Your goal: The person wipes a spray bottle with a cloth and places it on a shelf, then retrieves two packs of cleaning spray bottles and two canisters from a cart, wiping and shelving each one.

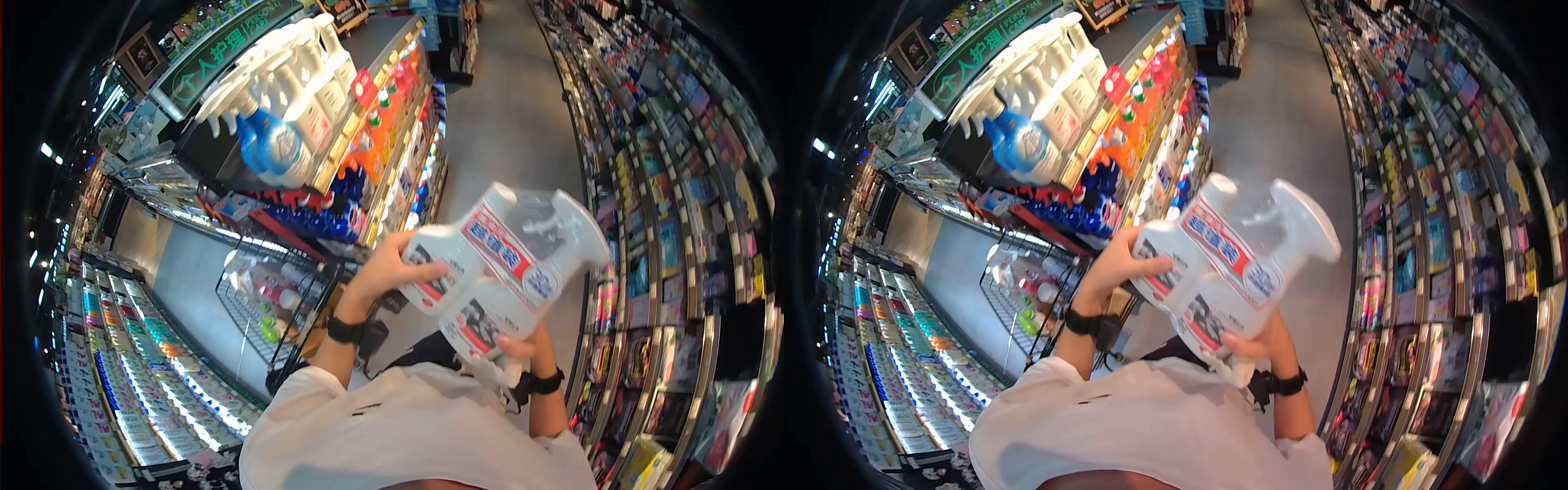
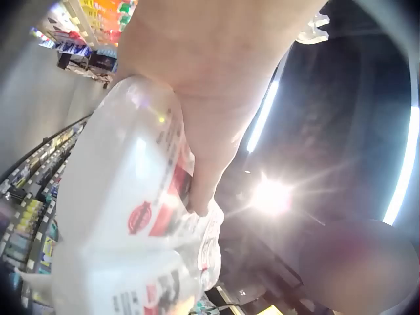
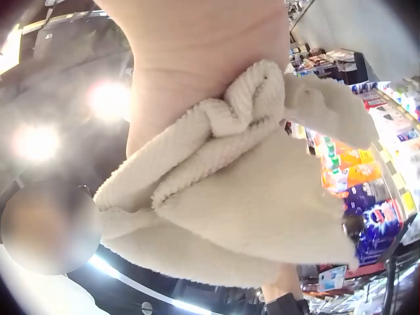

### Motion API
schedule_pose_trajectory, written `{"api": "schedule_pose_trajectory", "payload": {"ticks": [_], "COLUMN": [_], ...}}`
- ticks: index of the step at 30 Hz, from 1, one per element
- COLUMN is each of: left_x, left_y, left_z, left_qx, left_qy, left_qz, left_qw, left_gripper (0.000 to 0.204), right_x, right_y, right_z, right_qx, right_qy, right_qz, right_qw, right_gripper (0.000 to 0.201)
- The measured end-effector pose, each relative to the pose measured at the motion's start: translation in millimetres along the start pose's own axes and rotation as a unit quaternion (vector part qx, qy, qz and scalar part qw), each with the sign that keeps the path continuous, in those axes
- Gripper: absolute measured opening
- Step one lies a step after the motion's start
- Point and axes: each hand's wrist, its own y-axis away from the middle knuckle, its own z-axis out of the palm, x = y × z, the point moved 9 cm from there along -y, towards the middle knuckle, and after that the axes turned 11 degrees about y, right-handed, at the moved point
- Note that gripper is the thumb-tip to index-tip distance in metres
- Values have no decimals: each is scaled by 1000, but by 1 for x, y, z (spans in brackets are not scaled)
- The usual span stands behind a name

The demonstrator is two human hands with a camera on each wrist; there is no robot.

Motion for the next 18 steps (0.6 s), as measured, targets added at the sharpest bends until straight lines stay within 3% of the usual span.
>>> {"api": "schedule_pose_trajectory", "payload": {"ticks": [2, 3, 5, 7, 11, 15, 16, 18], "left_x": [21, 6, 13, 53, 127, 163, 173, 185], "left_y": [-2, -53, -94, -126, -166, -201, -201, -200], "left_z": [-2, 8, 0, -19, -59, -112, -120, -139], "left_qx": [21, 43, 75, 99, 151, 219, 225, 262], "left_qy": [-5, 35, 33, -22, -182, -186, -216, -260], "left_qz": [80, 86, 156, 211, 328, 322, 373, 377], "left_qw": [997, 995, 984, 972, 915, 902, 874, 849], "left_gripper": [58, 57, 57, 56, 55, 71, 75, 73], "right_x": [-9, 1, 9, 21, 10, 15, 14, 19], "right_y": [-21, -43, -78, -138, -260, -362, -386, -438], "right_z": [-6, -63, -111, -123, -144, -171, -179, -190], "right_qx": [49, 66, 125, 180, 194, 181, 190, 200], "right_qy": [89, 178, 319, 282, 171, 146, 160, 170], "right_qz": [-123, -28, 57, -8, -52, -93, -124, -158], "right_qw": [987, 981, 938, 942, 965, 968, 961, 952], "right_gripper": [72, 70, 65, 67, 76, 80, 81, 81]}}
